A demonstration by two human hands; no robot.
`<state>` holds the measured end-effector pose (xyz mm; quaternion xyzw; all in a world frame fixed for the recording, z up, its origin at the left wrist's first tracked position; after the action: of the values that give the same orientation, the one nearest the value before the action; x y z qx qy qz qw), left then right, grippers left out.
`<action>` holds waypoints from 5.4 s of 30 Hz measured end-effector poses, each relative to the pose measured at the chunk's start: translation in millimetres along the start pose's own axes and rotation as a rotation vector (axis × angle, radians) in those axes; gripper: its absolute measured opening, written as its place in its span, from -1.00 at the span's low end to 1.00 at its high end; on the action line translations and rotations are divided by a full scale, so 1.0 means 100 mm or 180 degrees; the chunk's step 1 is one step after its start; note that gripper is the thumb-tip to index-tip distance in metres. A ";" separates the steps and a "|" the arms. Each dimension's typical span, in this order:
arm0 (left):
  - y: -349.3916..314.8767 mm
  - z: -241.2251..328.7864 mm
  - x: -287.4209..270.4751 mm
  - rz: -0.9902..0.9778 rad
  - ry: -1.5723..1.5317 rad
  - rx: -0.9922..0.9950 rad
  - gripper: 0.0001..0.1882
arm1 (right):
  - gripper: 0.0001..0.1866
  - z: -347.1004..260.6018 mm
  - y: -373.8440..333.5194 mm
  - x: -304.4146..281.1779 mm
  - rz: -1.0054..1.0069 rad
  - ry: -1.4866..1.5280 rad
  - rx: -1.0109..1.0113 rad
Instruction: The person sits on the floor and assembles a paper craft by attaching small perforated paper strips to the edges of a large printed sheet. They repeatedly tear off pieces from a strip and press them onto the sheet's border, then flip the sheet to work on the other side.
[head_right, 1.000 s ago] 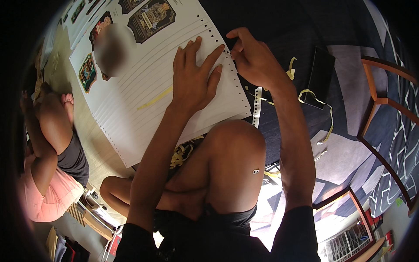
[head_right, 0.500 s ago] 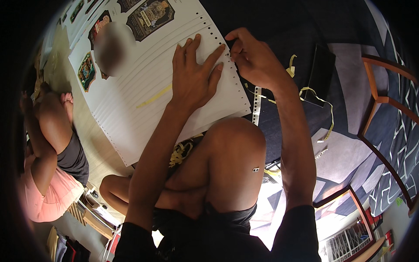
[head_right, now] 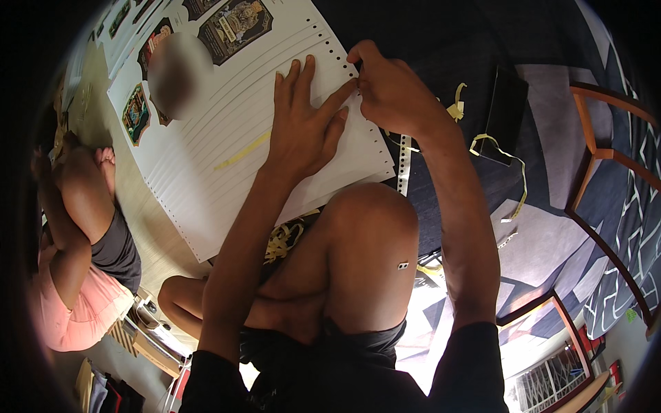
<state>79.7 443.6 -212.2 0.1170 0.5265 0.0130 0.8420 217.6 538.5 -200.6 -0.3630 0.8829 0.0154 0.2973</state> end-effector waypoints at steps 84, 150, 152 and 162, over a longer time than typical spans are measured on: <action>-0.06 0.23 -0.03 0.0376 -0.0514 -0.0399 -0.59 | -0.86 0.14 -0.47 0.12 0.1067 0.0321 0.0172; -0.19 0.23 0.02 0.0164 -0.0178 -0.0329 -0.40 | -0.91 0.11 -0.46 0.26 0.1106 -0.0416 -0.0130; -0.19 0.23 0.02 0.0169 -0.0194 -0.0327 -0.40 | -0.92 0.13 -0.48 0.24 0.1157 -0.0192 -0.0275; -0.20 0.22 0.03 0.0179 -0.0189 -0.0350 -0.41 | -0.90 0.13 -0.44 0.29 0.0980 -0.0370 -0.0070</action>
<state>98.5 420.2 -209.6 0.0857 0.4962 0.0621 0.8617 236.4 491.0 -218.6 -0.2252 0.9092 0.0914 0.3381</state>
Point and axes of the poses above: each hand's wrist, its own y-axis towards the middle knuckle, its own x-axis out of the palm, z = x × y, the point moved 4 cm from there along y, towards the middle knuckle, and after that the axes turned 2 degrees about -x, right-handed, at the moved point
